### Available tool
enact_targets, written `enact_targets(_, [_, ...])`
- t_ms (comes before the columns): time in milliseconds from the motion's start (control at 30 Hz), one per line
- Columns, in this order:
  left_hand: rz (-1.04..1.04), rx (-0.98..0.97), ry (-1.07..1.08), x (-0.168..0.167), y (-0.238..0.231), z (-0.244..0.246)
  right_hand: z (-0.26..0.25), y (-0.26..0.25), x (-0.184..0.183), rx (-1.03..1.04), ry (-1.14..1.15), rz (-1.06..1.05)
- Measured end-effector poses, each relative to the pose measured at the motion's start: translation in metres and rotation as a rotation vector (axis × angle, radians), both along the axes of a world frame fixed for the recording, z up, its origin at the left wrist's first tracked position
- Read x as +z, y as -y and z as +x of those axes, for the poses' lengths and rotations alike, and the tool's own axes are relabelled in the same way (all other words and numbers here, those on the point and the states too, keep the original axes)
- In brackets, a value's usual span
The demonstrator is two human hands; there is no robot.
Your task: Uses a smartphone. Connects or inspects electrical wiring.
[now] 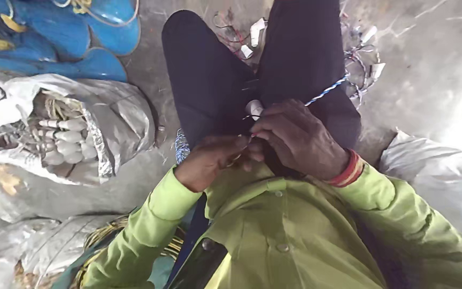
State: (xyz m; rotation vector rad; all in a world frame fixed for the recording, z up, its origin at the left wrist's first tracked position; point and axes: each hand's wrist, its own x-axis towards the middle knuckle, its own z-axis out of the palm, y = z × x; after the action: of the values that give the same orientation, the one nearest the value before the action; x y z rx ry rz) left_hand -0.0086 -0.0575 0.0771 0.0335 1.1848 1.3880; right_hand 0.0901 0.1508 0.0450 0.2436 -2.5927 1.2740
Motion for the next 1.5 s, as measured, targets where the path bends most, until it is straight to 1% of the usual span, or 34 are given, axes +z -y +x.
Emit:
enact_targets(33, [0.046, 0.0, 0.053, -0.002, 0.003, -0.001, 0.0, -0.002, 0.001, 0.023, -0.007, -0.024])
enact_targets(167, [0.179, -0.038, 0.151, -0.004, 0.009, -0.005, -0.001, -0.008, 0.002, 0.1, -0.074, -0.128])
enact_targets(233, [0.259, -0.065, 0.32, -0.005, 0.011, -0.007, 0.0, -0.009, 0.004, 0.118, -0.101, -0.184])
enact_targets(300, [0.358, -0.138, 0.493, -0.008, 0.011, -0.008, -0.001, -0.009, 0.006, 0.126, -0.142, -0.221])
enact_targets(367, [0.443, -0.198, 0.56, -0.01, 0.008, -0.007, -0.001, -0.009, 0.009, 0.146, -0.161, -0.261])
enact_targets(433, [0.483, -0.196, 0.577, -0.013, 0.006, -0.006, -0.001, -0.011, 0.011, 0.177, -0.16, -0.311])
enact_targets(567, [0.452, -0.172, 0.543, -0.011, -0.001, -0.002, -0.002, -0.022, 0.009, 0.234, -0.159, -0.378])
enact_targets(667, [0.413, -0.184, 0.526, -0.009, -0.005, 0.003, -0.001, -0.028, 0.011, 0.269, -0.184, -0.339])
enact_targets(833, [0.366, -0.191, 0.566, -0.01, -0.016, 0.013, 0.003, -0.03, 0.018, 0.305, -0.236, -0.269])
enact_targets(1000, [0.253, -0.151, 0.512, -0.007, -0.032, 0.028, 0.025, -0.037, 0.021, 0.253, -0.126, -0.258])
enact_targets(1100, [0.356, -0.094, 0.55, -0.01, -0.034, 0.037, 0.041, -0.046, 0.015, 0.215, -0.029, -0.283])
enact_targets(1167, [0.356, -0.068, 0.616, -0.009, -0.034, 0.039, 0.049, -0.048, 0.012, 0.207, 0.012, -0.286])
enact_targets(1200, [0.296, -0.055, 0.633, -0.007, -0.035, 0.038, 0.051, -0.049, 0.011, 0.203, 0.016, -0.266])
enact_targets(1267, [0.138, -0.039, 0.589, -0.001, -0.038, 0.035, 0.052, -0.05, 0.012, 0.179, -0.002, -0.188])
enact_targets(1300, [0.1, -0.029, 0.559, 0.0, -0.037, 0.031, 0.051, -0.049, 0.012, 0.162, -0.015, -0.148])
enact_targets(1400, [0.057, -0.017, 0.44, 0.0, -0.03, 0.026, 0.048, -0.043, 0.014, 0.113, -0.034, -0.025])
enact_targets(1500, [0.062, 0.004, 0.413, -0.001, -0.025, 0.026, 0.049, -0.035, 0.013, 0.082, -0.074, 0.035])
